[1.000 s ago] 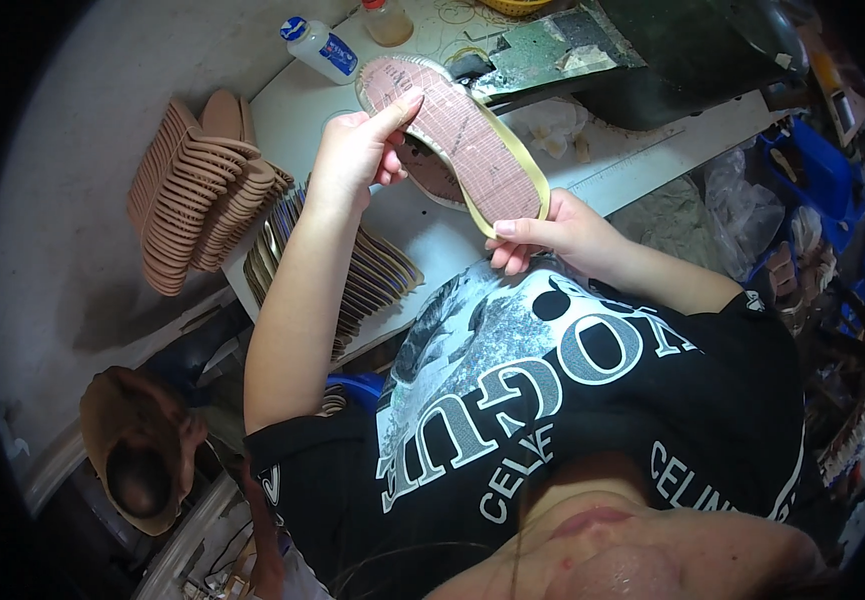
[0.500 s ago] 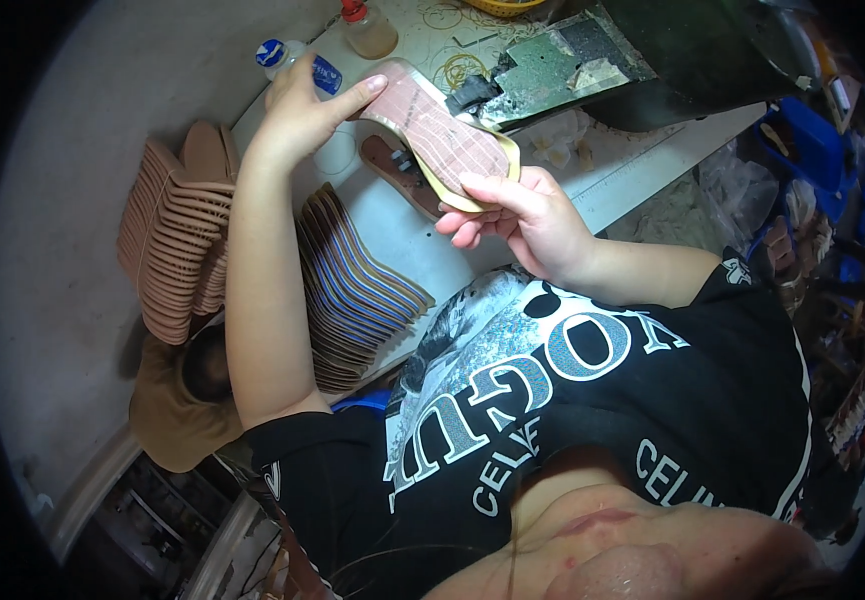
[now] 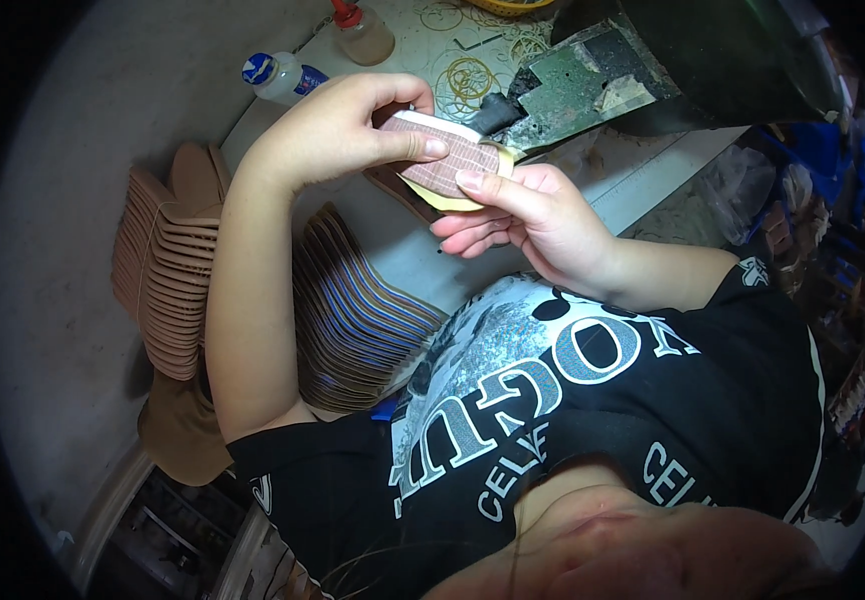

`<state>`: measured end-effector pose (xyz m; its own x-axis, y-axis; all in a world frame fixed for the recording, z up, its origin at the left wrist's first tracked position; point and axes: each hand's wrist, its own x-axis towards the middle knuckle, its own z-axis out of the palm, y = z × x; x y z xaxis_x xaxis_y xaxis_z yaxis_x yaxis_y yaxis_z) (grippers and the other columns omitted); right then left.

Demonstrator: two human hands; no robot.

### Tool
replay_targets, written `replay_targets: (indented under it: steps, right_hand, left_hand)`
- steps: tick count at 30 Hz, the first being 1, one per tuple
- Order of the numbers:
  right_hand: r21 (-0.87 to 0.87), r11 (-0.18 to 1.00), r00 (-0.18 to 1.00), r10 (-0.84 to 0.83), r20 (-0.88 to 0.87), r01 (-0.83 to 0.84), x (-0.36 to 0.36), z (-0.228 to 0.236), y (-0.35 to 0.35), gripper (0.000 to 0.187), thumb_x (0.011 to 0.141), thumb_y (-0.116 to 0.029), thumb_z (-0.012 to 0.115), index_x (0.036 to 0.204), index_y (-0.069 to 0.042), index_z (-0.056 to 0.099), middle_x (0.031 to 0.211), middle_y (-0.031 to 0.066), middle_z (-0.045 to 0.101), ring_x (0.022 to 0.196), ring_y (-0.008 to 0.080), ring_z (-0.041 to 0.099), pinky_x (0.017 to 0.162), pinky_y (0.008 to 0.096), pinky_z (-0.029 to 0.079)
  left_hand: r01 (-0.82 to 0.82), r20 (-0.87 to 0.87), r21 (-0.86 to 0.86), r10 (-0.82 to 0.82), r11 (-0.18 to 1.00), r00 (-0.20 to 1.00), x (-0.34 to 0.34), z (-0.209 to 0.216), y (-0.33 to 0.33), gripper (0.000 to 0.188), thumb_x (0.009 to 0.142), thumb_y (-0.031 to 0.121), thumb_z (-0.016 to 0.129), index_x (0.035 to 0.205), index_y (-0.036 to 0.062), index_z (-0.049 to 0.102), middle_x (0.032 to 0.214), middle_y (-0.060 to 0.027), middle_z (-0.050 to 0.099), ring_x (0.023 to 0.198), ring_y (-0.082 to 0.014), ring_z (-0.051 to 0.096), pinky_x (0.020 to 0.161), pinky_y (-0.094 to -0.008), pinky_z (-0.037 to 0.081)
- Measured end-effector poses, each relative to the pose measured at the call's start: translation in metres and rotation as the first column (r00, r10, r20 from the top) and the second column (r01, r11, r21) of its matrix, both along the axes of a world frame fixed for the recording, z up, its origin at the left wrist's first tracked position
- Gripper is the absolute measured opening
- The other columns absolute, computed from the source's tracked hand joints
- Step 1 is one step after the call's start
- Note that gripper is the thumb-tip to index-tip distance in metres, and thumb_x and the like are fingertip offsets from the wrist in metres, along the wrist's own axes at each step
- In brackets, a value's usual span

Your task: The person is assembling and gluing components of shoe soles in a workshop.

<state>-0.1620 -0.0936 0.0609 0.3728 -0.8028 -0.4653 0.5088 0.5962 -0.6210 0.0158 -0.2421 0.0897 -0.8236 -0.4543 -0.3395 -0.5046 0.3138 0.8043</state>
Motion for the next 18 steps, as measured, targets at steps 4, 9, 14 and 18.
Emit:
replay_targets:
  steps: [4,9,14,18]
  right_hand:
    - [0.028,0.998,0.998,0.051,-0.031,-0.050,-0.005,0.000,-0.003,0.039,0.093,-0.031,0.055,0.105,0.006,0.061,0.091,0.0166,0.068,0.079,0.0188,0.068,0.073,0.0262,0.055]
    - [0.031,0.996,0.996,0.081,-0.050,-0.079,-0.008,0.000,-0.006,0.038,0.093,-0.030,0.054,0.103,0.006,0.062,0.091,0.0162,0.068,0.080,0.0195,0.068,0.071,0.0256,0.055]
    - [-0.033,0.996,0.991,0.076,-0.112,-0.080,-0.012,-0.004,-0.008,0.038,0.091,-0.032,0.056,0.102,0.004,0.063,0.091,0.0143,0.067,0.077,0.0189,0.068,0.069,0.0256,0.056]
    - [-0.069,0.991,0.979,0.105,-0.177,-0.119,-0.012,-0.002,-0.010,0.037,0.092,-0.031,0.056,0.106,0.002,0.061,0.094,0.0120,0.067,0.080,0.0167,0.068,0.071,0.0257,0.055]
  left_hand:
    - [-0.083,-0.009,0.114,0.085,0.990,0.996,0.005,0.001,0.014,0.028,0.085,0.028,0.068,0.088,0.0033,0.056,0.068,0.0041,0.048,0.063,-0.0038,0.043,0.053,-0.0206,0.034]
    - [-0.226,0.127,0.055,0.218,0.973,0.968,0.006,0.010,0.038,0.026,0.088,0.027,0.064,0.086,0.0029,0.054,0.067,0.0043,0.047,0.060,-0.0032,0.041,0.051,-0.0208,0.033]
    - [-0.396,0.081,0.204,0.387,0.896,0.918,0.009,-0.008,0.061,0.028,0.089,0.028,0.061,0.086,0.0001,0.059,0.067,0.0000,0.054,0.058,-0.0060,0.046,0.051,-0.0228,0.038]
    - [-0.515,0.060,0.268,0.520,0.814,0.852,0.012,-0.017,0.076,0.031,0.088,0.028,0.062,0.086,-0.0028,0.063,0.069,-0.0050,0.061,0.057,-0.0096,0.053,0.053,-0.0255,0.043]
